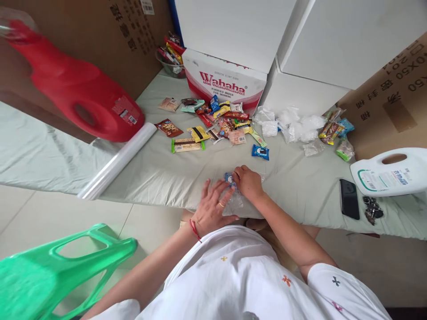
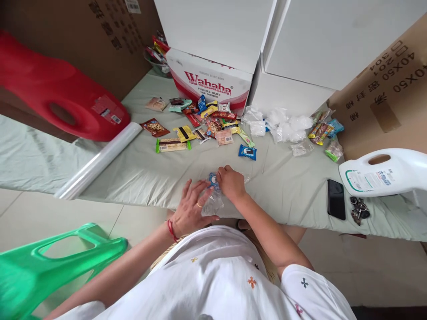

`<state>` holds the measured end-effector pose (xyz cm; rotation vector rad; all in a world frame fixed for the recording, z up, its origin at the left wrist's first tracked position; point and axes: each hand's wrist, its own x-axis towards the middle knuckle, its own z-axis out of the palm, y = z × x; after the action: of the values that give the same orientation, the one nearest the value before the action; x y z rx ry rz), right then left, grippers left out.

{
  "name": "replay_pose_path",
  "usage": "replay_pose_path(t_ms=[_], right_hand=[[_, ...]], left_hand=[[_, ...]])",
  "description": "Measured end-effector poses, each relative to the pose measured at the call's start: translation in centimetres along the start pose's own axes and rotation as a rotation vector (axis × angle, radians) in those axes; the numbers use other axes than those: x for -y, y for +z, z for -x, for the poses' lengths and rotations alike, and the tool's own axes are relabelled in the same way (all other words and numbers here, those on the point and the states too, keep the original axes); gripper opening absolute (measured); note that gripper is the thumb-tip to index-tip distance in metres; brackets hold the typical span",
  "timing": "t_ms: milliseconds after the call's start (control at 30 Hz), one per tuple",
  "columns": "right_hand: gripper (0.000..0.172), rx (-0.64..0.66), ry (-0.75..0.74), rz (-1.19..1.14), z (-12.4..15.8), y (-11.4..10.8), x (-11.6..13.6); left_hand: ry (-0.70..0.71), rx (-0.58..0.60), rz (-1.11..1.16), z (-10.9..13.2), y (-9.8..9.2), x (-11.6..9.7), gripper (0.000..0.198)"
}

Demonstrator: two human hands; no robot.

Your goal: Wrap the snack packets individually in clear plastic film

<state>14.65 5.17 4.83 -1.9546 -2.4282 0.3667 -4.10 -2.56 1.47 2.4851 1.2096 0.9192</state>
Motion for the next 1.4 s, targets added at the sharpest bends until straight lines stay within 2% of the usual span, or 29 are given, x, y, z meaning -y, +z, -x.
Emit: replay_pose_path(t_ms=[133,233,333,400,533,633,733,867,967,1033,1100,1200,1300,1367,1400], right_hand=[[0.034,0.003,0.019,-0.001,0.0,0.0,0.0],[0.033,-0.007,0.02,-0.03,0.0,0.0,-0.3],[0.032,-0.028,0.004,-0.092,0.0,0.3,-0.9],[0.032,-0.045,-0.01,-0.14,0.0,0.5,-1.3],[0.031,-0.068,-0.032,-0.241,0.1,1.0,-2.1],[0.031,-0.073,-0.028,-0.26,0.2,1.2,-2.1],[0.031,-0.067,0.001,-0.22,0.3,1.3,-1.9],[0.033,-0.076,0.025,-0.19,0.3,1.4,-1.5],[0.032,-0.07,0.022,-0.197,0.3,1.4,-1.5],[0.032,-0.061,0.014,-0.21,0.4,1.4,-1.7],[0.032,-0.06,0.007,-0.228,0.4,1.5,-1.8],[0.033,-0.075,-0.006,-0.256,0.5,1.8,-2.1],[0.036,-0.083,-0.02,-0.274,0.6,2.0,-2.3],[0.036,-0.076,-0.025,-0.277,0.7,2.1,-2.4],[0.035,-0.073,-0.027,-0.277,0.7,2.1,-2.5]], left_hand=[[0.06,-0.099,-0.096,0.4,2.8,-0.8,0.069],[0.059,-0.106,-0.085,0.2,3.4,-0.4,0.044],[-0.103,-0.097,-0.039,0.3,2.7,0.6,0.018],[-0.25,-0.111,0.031,0.6,1.9,1.5,0.01],[-0.459,-0.107,0.234,1.1,0.7,3.2,0.02],[-0.532,-0.102,0.286,1.1,0.2,3.3,0.022],[-0.524,-0.094,0.184,0.5,0.2,1.9,0.022],[-0.437,-0.124,-0.03,-0.6,0.7,0.1,0.039],[-0.381,-0.184,0.01,-1.2,1.2,0.6,0.025],[-0.462,-0.249,0.062,-1.5,1.4,1.6,0.032],[-0.628,-0.281,0.037,-1.8,1.5,2.8,0.039],[-0.821,-0.185,-0.115,-2.2,1.3,4.2,0.038],[-0.883,-0.09,-0.261,-2.6,1.0,4.8,0.025],[-0.903,-0.099,-0.313,-2.8,0.9,5.0,0.02],[-0.902,-0.115,-0.327,-2.9,0.9,5.0,0.024]])
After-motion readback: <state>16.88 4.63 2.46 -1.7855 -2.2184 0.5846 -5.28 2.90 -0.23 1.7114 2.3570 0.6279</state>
